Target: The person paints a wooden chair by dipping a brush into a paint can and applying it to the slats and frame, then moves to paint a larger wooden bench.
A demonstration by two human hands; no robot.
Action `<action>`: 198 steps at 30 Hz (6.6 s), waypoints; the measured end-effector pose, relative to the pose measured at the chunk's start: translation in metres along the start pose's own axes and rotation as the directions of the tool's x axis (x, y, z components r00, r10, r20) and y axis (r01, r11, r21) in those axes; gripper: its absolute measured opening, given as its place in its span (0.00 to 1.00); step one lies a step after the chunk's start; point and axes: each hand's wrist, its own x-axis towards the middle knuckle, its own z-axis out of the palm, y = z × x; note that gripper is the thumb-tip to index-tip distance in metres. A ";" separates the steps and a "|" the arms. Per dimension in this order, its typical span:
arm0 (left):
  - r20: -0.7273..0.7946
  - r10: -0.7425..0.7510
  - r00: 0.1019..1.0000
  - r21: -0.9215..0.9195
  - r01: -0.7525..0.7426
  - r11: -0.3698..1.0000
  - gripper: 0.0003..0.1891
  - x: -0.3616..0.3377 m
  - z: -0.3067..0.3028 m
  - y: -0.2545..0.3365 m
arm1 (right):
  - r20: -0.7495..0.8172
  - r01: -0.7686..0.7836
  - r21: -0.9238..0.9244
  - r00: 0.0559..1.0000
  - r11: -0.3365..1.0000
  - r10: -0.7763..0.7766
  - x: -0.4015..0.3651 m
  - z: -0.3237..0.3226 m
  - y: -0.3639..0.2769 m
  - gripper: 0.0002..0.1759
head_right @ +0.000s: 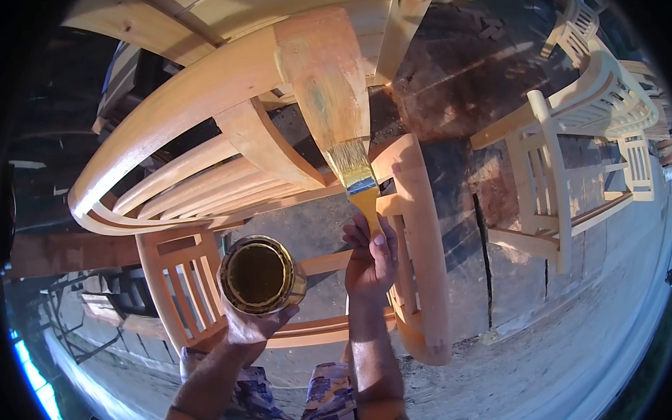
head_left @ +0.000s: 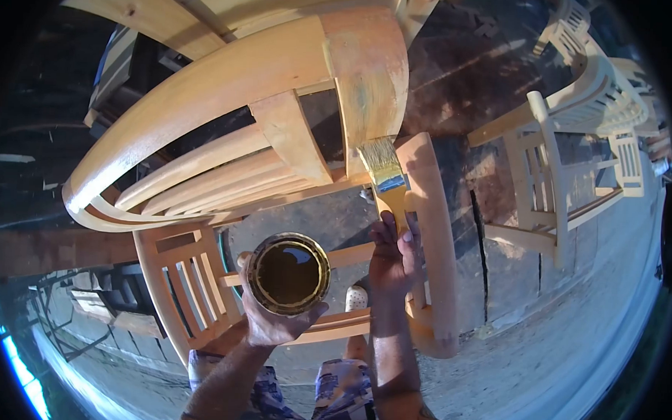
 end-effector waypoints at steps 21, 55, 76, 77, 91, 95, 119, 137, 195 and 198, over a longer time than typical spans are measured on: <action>-0.008 0.130 0.991 0.148 -0.128 0.981 0.53 -0.001 -0.004 0.001 | -0.557 -0.359 -0.302 0.818 0.883 0.142 0.086 -0.151 0.184 0.20; -0.019 0.186 0.982 0.133 -0.182 0.974 0.55 0.002 -0.005 0.007 | -0.319 -0.203 -0.127 0.935 0.971 0.153 0.046 -0.087 0.131 0.23; -0.100 0.212 0.972 0.185 -0.191 0.964 0.61 0.011 -0.008 0.016 | -0.405 -0.265 -0.349 0.908 0.899 0.110 0.058 -0.012 0.084 0.14; -0.109 0.206 0.973 0.176 -0.185 0.967 0.62 0.012 -0.007 0.016 | -0.393 -0.252 -0.362 0.914 0.898 0.098 0.050 0.007 0.066 0.14; -0.153 0.204 0.967 0.092 -0.192 0.977 0.62 0.011 -0.004 0.014 | 0.067 0.177 -0.300 0.984 0.937 -0.164 -0.001 0.166 -0.069 0.21; -0.143 0.204 0.969 0.090 -0.192 0.977 0.62 0.010 -0.004 0.013 | 0.150 0.247 -0.235 0.965 0.940 -0.216 0.001 0.156 -0.069 0.22; -0.110 0.234 0.966 0.057 -0.229 0.972 0.62 0.010 -0.008 0.014 | 0.071 0.120 -0.790 0.992 0.601 -0.104 -0.031 0.045 -0.106 0.16; -0.150 0.408 0.901 0.037 -0.407 0.913 0.54 0.012 -0.001 0.012 | 0.709 0.765 -0.634 0.514 0.115 0.483 -0.040 0.182 -0.129 0.08; -0.160 0.348 0.924 0.135 -0.328 0.935 0.52 0.027 0.005 0.033 | 0.274 -0.292 0.100 0.927 0.951 0.255 -0.029 0.016 -0.115 0.16; -0.149 0.332 0.931 0.131 -0.314 0.940 0.53 0.026 0.006 0.033 | 0.331 -0.152 0.022 0.934 0.988 0.136 -0.013 0.031 -0.111 0.19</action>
